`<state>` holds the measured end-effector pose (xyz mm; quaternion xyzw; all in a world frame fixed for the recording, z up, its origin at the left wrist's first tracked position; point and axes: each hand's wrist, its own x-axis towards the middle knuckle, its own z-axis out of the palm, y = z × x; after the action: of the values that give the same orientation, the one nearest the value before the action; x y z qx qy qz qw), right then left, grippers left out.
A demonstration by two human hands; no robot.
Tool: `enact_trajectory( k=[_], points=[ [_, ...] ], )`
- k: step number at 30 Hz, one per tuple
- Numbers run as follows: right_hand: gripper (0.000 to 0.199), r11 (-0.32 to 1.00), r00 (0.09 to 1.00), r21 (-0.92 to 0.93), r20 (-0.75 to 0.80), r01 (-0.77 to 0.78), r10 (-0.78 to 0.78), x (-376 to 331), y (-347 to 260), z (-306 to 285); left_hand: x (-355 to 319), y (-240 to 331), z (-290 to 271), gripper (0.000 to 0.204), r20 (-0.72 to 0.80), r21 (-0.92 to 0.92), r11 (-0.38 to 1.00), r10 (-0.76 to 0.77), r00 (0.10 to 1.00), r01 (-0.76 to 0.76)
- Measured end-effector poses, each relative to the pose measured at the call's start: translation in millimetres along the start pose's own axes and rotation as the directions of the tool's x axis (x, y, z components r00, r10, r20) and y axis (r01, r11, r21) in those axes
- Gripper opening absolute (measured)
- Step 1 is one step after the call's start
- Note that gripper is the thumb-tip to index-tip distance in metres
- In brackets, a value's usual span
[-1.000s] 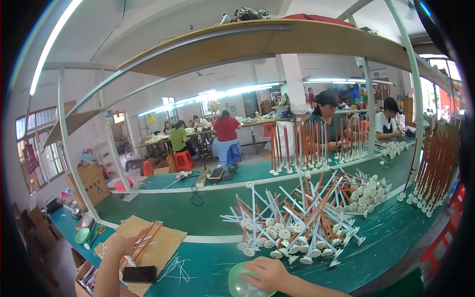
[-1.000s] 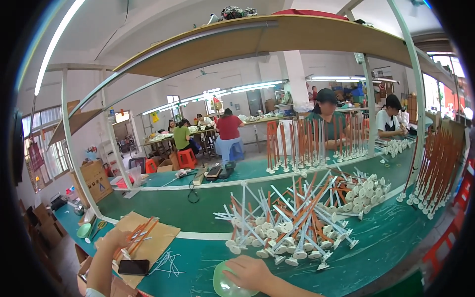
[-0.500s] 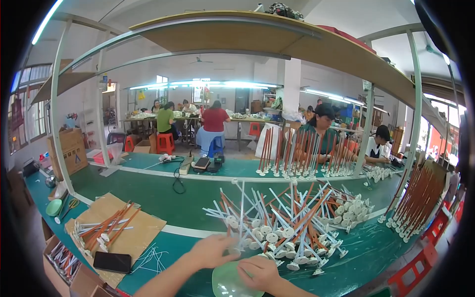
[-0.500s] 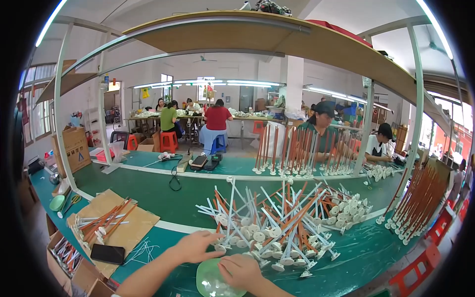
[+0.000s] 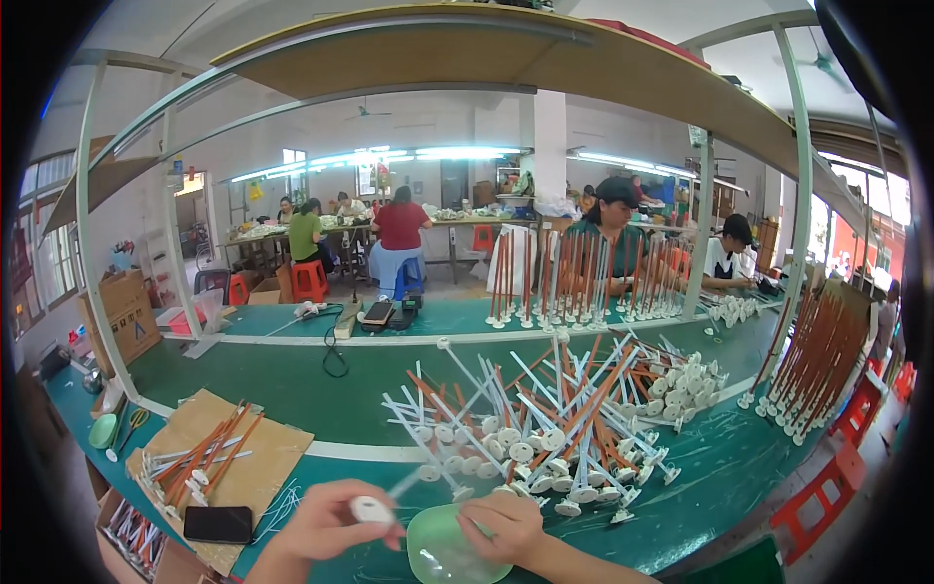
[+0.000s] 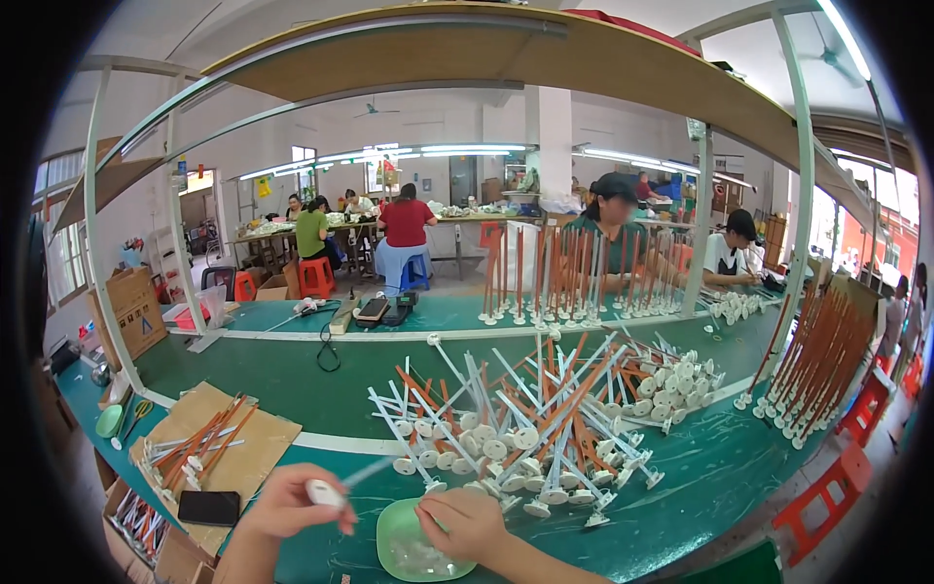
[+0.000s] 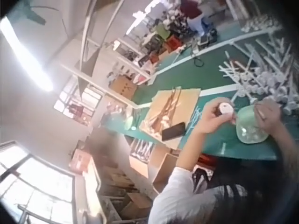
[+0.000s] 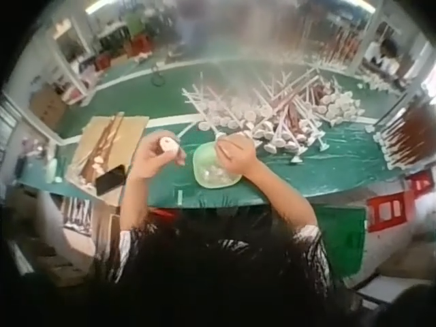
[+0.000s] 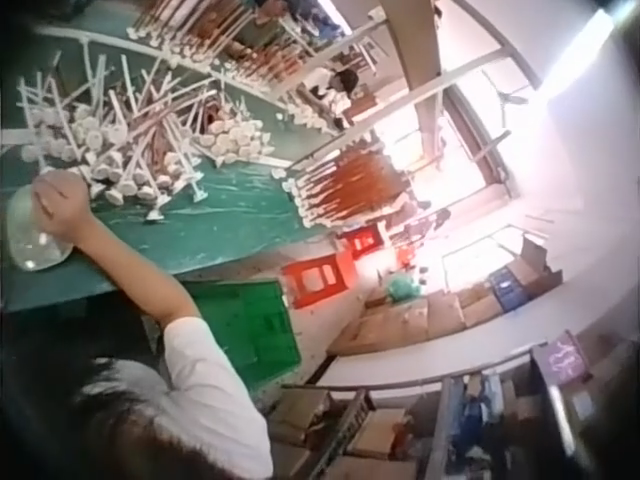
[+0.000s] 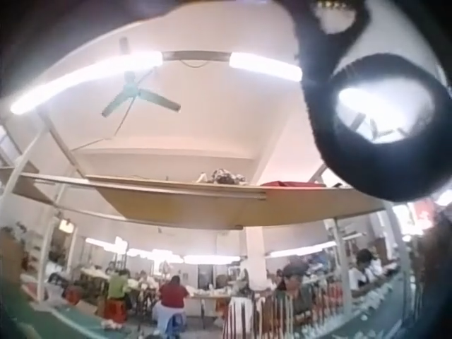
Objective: Assembling small light or sparkler components onto circular bases at a production workstation.
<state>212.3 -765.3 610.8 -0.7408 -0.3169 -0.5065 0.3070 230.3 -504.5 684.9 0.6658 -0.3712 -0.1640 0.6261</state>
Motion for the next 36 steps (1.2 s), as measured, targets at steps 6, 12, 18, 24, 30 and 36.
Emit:
enact_trajectory(
  k=[6, 12, 18, 24, 30, 36],
  points=[
    [0.019, 1.000, 0.997, 0.022, -0.073, -0.009, 0.010, -0.6, -6.5, -1.6, 3.5, 3.6, 15.6, 0.025, -0.228, 0.217, 0.923, 0.364, 0.903, -0.318],
    [0.023, 0.948, 0.962, 0.187, -0.048, -0.256, 0.269, 1.2, -20.6, 4.5, 40.6, -80.7, 38.0, 0.037, -0.023, 0.595, 0.716, 0.470, 0.882, -0.366],
    [0.027, 0.950, 0.964, 0.169, 0.101, -0.261, 0.247, -11.8, -17.8, 14.7, 35.1, -106.7, 43.4, 0.047, -0.002, 0.541, 0.745, 0.466, 0.885, -0.391],
    [0.024, 0.989, 0.989, 0.077, 0.080, -0.130, 0.123, -8.6, -15.3, 19.2, 34.4, -117.1, 36.7, 0.051, 0.069, 0.585, 0.699, 0.462, 0.884, -0.411],
    [0.022, 0.984, 0.979, 0.039, 0.119, -0.172, 0.166, -17.5, -13.4, 19.6, 28.0, -110.0, 36.6, 0.047, 0.055, 0.595, 0.739, 0.353, 0.934, -0.314],
    [0.018, 0.966, 0.961, 0.117, 0.182, -0.229, 0.206, -15.3, -13.4, 16.0, 29.0, -113.1, 39.6, 0.042, 0.054, 0.658, 0.673, 0.405, 0.913, -0.338]
  ],
)
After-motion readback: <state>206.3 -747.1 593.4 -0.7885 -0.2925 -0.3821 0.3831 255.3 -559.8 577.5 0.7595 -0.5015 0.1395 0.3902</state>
